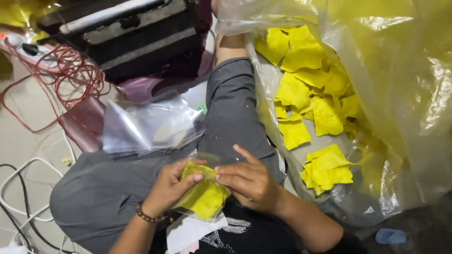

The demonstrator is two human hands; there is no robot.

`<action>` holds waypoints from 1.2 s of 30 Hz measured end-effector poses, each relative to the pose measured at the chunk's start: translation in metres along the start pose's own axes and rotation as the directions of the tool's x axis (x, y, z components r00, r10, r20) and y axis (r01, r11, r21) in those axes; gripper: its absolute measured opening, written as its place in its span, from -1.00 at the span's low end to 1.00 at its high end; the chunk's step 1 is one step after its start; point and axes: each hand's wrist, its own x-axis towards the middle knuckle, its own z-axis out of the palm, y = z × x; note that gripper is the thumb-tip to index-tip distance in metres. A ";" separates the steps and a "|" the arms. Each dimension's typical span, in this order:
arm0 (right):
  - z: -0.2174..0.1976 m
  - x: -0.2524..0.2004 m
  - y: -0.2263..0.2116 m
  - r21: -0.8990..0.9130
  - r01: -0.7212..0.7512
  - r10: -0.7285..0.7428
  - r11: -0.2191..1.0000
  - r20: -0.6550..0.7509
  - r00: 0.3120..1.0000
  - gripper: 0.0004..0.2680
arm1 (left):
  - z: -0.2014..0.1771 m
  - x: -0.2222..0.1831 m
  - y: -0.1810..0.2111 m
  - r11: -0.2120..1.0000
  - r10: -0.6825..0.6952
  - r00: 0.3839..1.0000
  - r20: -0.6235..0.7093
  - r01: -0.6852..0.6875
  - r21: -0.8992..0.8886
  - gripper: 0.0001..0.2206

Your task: A person sitting on the floor manually packs yellow items into small plastic bags.

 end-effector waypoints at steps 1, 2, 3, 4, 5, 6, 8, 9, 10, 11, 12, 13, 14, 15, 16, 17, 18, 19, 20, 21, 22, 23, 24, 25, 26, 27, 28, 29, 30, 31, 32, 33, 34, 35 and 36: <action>-0.003 -0.007 0.006 -0.001 -0.004 0.004 1.000 -0.007 1.000 -0.89 | 0.004 -0.001 -0.007 1.000 -0.001 1.000 0.006 0.001 0.005 -0.68; -0.006 -0.013 0.013 0.106 -0.065 0.061 0.992 0.037 0.997 -0.86 | 0.009 -0.003 -0.014 1.000 -0.005 1.000 0.019 0.005 -0.020 -0.71; -0.009 -0.020 0.019 0.210 -0.128 0.111 0.969 0.087 0.990 -0.82 | 0.013 -0.004 -0.021 0.999 -0.008 0.999 0.033 0.010 -0.046 -0.71; -0.018 -0.040 0.043 0.214 -0.137 0.120 0.967 0.090 0.989 -0.82 | 0.012 -0.007 -0.020 0.999 -0.017 0.999 0.036 0.019 -0.049 -0.71; -0.027 -0.060 0.066 0.382 -0.329 0.320 0.864 0.088 0.943 -0.67 | 0.012 -0.010 -0.019 0.998 -0.048 0.997 0.055 0.050 -0.041 -0.67; -0.037 -0.079 0.092 0.532 -0.475 0.493 0.701 0.121 0.862 -0.51 | 0.010 -0.009 -0.017 0.997 -0.069 0.995 0.067 0.071 -0.028 -0.63; -0.067 -0.092 0.161 0.216 -0.623 0.647 0.752 -0.062 0.760 -0.63 | 0.004 -0.010 -0.014 0.997 -0.081 0.989 0.127 0.079 0.021 -0.50; -0.082 -0.099 0.195 -0.100 -0.753 0.704 0.651 -0.291 0.647 -0.74 | 0.001 -0.011 -0.012 0.994 -0.094 0.978 0.188 0.083 0.067 -0.37; -0.087 -0.110 0.217 -0.100 -0.749 0.700 0.655 -0.291 0.652 -0.74 | 0.001 -0.009 -0.008 0.995 -0.091 0.979 0.184 0.079 0.068 -0.37; -0.091 -0.122 0.239 -0.267 -0.863 0.847 0.429 -0.215 0.487 -0.54 | 0.000 -0.008 -0.003 0.989 -0.147 0.974 0.170 0.143 0.032 -0.33; -0.096 -0.134 0.259 -0.438 -0.882 0.945 0.176 -0.177 0.276 -0.31 | 0.000 -0.008 0.001 0.978 -0.206 0.966 0.159 0.209 -0.006 -0.30; -0.094 -0.132 0.263 -0.438 -0.881 0.944 0.180 -0.174 0.280 -0.31 | 0.002 -0.006 0.003 0.978 -0.205 0.966 0.154 0.209 -0.006 -0.30; -0.091 -0.131 0.266 -0.505 -0.859 0.969 0.085 -0.160 0.190 -0.31 | 0.004 -0.003 0.005 0.972 -0.216 0.973 0.085 0.223 -0.080 -0.38; -0.089 -0.129 0.270 -0.569 -0.823 0.983 -0.009 -0.155 0.097 -0.31 | 0.005 -0.001 0.007 0.961 -0.229 0.973 0.017 0.229 -0.154 -0.46; -0.089 -0.129 0.272 -0.569 -0.822 0.983 -0.002 -0.154 0.104 -0.31 | 0.004 0.005 0.003 0.962 -0.225 0.974 0.010 0.224 -0.154 -0.46; -0.089 -0.129 0.275 -0.510 -0.860 0.963 -0.017 -0.241 0.124 -0.42 | 0.002 0.009 0.000 0.989 -0.114 0.993 -0.030 0.110 -0.101 -0.49; -0.086 -0.131 0.275 -0.448 -0.893 0.938 -0.027 -0.320 0.133 -0.50 | 0.001 0.011 -0.004 0.999 -0.008 0.998 -0.066 0.005 -0.043 -0.50; -0.088 -0.157 0.291 -0.451 -0.892 0.940 -0.020 -0.313 0.137 -0.50 | 0.000 0.013 0.001 0.999 -0.012 0.997 -0.074 0.009 -0.043 -0.50; -0.090 -0.181 0.309 -0.447 -0.889 0.866 0.103 -0.400 0.301 -0.55 | -0.002 0.015 0.004 0.988 -0.075 0.990 -0.120 0.058 -0.143 -0.56; -0.093 -0.206 0.326 -0.453 -0.863 0.755 0.225 -0.478 0.448 -0.58 | -0.003 0.016 0.008 0.965 -0.142 0.977 -0.160 0.100 -0.244 -0.59; -0.094 -0.184 0.305 -0.456 -0.859 0.755 0.234 -0.472 0.456 -0.58 | -0.003 0.018 0.010 0.964 -0.142 0.975 -0.170 0.098 -0.246 -0.59; -0.096 -0.163 0.283 -0.387 -0.833 0.690 0.395 -0.473 0.547 -0.52 | -0.004 0.020 0.011 0.979 -0.112 0.984 -0.139 0.086 -0.184 -0.59; -0.098 -0.144 0.260 -0.313 -0.778 0.615 0.544 -0.482 0.624 -0.45 | -0.003 0.021 0.012 0.990 -0.089 0.990 -0.105 0.076 -0.123 -0.58; -0.095 -0.119 0.235 -0.313 -0.775 0.617 0.549 -0.473 0.629 -0.45 | 0.001 0.024 0.019 0.989 -0.094 0.989 -0.114 0.079 -0.127 -0.58; -0.092 -0.095 0.208 -0.292 -0.641 0.486 0.710 -0.456 0.746 -0.56 | 0.004 0.028 0.025 0.995 -0.054 0.997 -0.058 0.049 -0.090 -0.59; -0.090 -0.072 0.182 -0.265 -0.477 0.333 0.838 -0.444 0.832 -0.64 | 0.008 0.032 0.031 0.998 -0.016 1.000 -0.001 0.016 -0.055 -0.59; -0.083 -0.053 0.161 -0.265 -0.474 0.332 0.840 -0.440 0.834 -0.64 | 0.010 0.033 0.035 0.998 -0.017 1.000 -0.005 0.016 -0.057 -0.59; -0.077 -0.035 0.139 -0.288 -0.381 0.244 0.879 -0.416 0.876 -0.66 | 0.013 0.034 0.039 0.999 0.000 1.000 0.023 0.001 -0.051 -0.59; -0.071 -0.016 0.119 -0.309 -0.286 0.151 0.907 -0.394 0.906 -0.67 | 0.014 0.037 0.043 0.999 0.019 0.998 0.054 -0.016 -0.042 -0.59; -0.067 -0.013 0.113 -0.310 -0.284 0.149 0.907 -0.394 0.907 -0.67 | 0.015 0.036 0.050 0.999 0.020 0.998 0.053 -0.018 -0.042 -0.59; -0.062 -0.009 0.107 -0.350 -0.220 0.099 0.910 -0.331 0.938 -0.67 | 0.016 0.034 0.056 0.999 -0.004 0.998 0.063 0.008 -0.052 -0.56; -0.058 -0.006 0.101 -0.386 -0.153 0.050 0.910 -0.264 0.963 -0.66 | 0.017 0.032 0.062 0.997 -0.029 0.997 0.073 0.034 -0.063 -0.54; -0.056 -0.005 0.096 -0.382 -0.146 0.046 0.913 -0.260 0.965 -0.66 | 0.015 0.031 0.060 0.997 -0.030 0.997 0.065 0.034 -0.065 -0.54; -0.055 -0.004 0.091 -0.299 -0.131 0.059 0.945 -0.236 0.970 -0.66 | 0.013 0.030 0.057 0.996 -0.038 0.998 0.058 0.043 -0.079 -0.55; -0.054 -0.004 0.085 -0.212 -0.117 0.074 0.970 -0.204 0.976 -0.66 | 0.013 0.027 0.054 0.994 -0.049 0.997 0.051 0.054 -0.099 -0.55</action>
